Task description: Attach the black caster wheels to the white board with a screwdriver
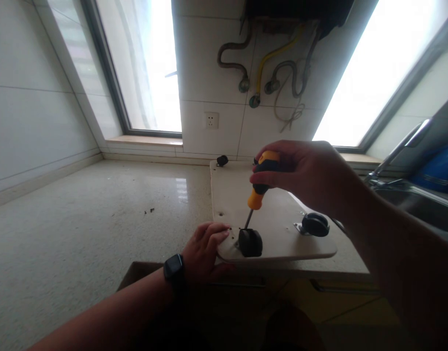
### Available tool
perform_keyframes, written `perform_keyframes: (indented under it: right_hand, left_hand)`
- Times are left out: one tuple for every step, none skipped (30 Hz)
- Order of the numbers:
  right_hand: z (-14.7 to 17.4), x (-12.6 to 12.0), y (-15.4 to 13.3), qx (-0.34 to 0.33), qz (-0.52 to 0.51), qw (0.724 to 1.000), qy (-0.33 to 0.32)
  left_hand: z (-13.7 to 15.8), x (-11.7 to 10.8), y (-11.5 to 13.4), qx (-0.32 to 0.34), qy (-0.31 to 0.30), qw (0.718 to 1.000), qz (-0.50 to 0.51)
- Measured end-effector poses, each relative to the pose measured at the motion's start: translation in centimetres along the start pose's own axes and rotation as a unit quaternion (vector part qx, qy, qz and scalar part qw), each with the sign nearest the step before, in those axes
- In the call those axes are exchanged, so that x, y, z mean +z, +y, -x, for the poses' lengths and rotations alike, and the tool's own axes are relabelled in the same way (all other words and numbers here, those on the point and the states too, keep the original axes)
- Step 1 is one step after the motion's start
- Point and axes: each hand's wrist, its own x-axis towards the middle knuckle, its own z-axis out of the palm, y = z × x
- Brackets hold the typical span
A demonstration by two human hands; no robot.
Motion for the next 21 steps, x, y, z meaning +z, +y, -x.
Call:
perform_keyframes:
  right_hand:
    - [0.1, 0.2, -0.1, 0.001, 0.038, 0.999, 0.026]
    - [0.2, 0.3, -0.1, 0.001, 0.068, 0.997, 0.043]
    - [0.2, 0.3, 0.0, -0.001, 0.083, 0.995, 0.048]
    - [0.1, 0.2, 0.2, -0.005, 0.077, 0.996, 0.04]
    - [-0.1, 0.1, 0.5, -0.01, 0.048, 0.999, 0.02]
    - [-0.3, -0.1, 0.8, -0.016, 0.002, 1.0, -0.014]
    - [-0.5, -0.3, 1.1, -0.023, -0.056, 0.996, -0.062]
    - [-0.7, -0.5, 1.5, -0.029, -0.118, 0.986, -0.116]
    - [-0.9, -0.7, 1.8, -0.034, -0.176, 0.969, -0.168]
    - [-1.1, -0.9, 2.1, -0.036, -0.224, 0.951, -0.211]
    - [-1.2, -1.0, 2.4, -0.036, -0.26, 0.934, -0.241]
    - [-1.3, -1.0, 2.6, -0.036, -0.288, 0.922, -0.257]
    - [-1.3, -1.0, 2.8, -0.039, -0.309, 0.914, -0.261]
    - [-1.3, -0.9, 2.9, -0.04, -0.323, 0.909, -0.259]
    - [-1.3, -0.8, 3.0, -0.042, -0.328, 0.909, -0.252]
    - [-1.2, -0.7, 3.0, -0.043, -0.324, 0.914, -0.242]
    - [-1.1, -0.6, 3.0, -0.042, -0.315, 0.92, -0.229]
    - [-0.9, -0.6, 2.9, -0.039, -0.299, 0.929, -0.213]
    - [-0.7, -0.5, 2.7, -0.033, -0.277, 0.94, -0.195]
    - [-0.4, -0.5, 2.4, -0.026, -0.251, 0.952, -0.175]
    - [-0.1, -0.4, 2.2, -0.017, -0.224, 0.962, -0.152]
  left_hand:
    - [0.0, 0.0, 0.0, 0.001, 0.001, 1.0, 0.0]
    - [0.0, 0.0, 0.0, 0.001, 0.002, 1.0, 0.001]
    - [0.0, 0.0, 0.0, 0.0, 0.002, 1.0, 0.001]
    - [-0.1, 0.0, 0.0, 0.0, 0.001, 1.0, 0.001]
    - [-0.1, 0.0, 0.1, -0.001, 0.001, 1.0, 0.0]
    - [-0.1, 0.0, 0.1, -0.002, 0.0, 1.0, -0.003]
    - [-0.2, 0.0, 0.1, -0.002, -0.001, 1.0, -0.005]
    - [-0.2, 0.0, 0.1, -0.002, -0.002, 1.0, -0.008]
    - [-0.2, 0.0, 0.1, 0.001, -0.002, 1.0, -0.009]
    - [-0.3, 0.0, 0.1, 0.003, -0.002, 1.0, -0.01]
    - [-0.3, 0.0, 0.1, 0.005, -0.002, 1.0, -0.01]
    - [-0.3, 0.0, 0.1, 0.007, -0.001, 1.0, -0.01]
    - [-0.2, 0.0, 0.1, 0.008, 0.001, 1.0, -0.009]
    - [-0.2, 0.0, 0.1, 0.008, 0.002, 1.0, -0.008]
    - [-0.2, 0.0, 0.0, 0.006, 0.002, 1.0, -0.006]
    - [-0.2, 0.0, 0.0, 0.004, 0.002, 1.0, -0.003]
    - [-0.2, 0.0, 0.0, 0.003, 0.0, 1.0, 0.0]
    - [-0.1, 0.0, 0.0, 0.002, -0.002, 1.0, 0.003]
    - [-0.1, 0.0, 0.0, 0.001, -0.006, 1.0, 0.005]
    - [-0.1, -0.1, 0.1, 0.0, -0.007, 1.0, 0.006]
    - [-0.1, -0.1, 0.1, -0.001, -0.009, 1.0, 0.007]
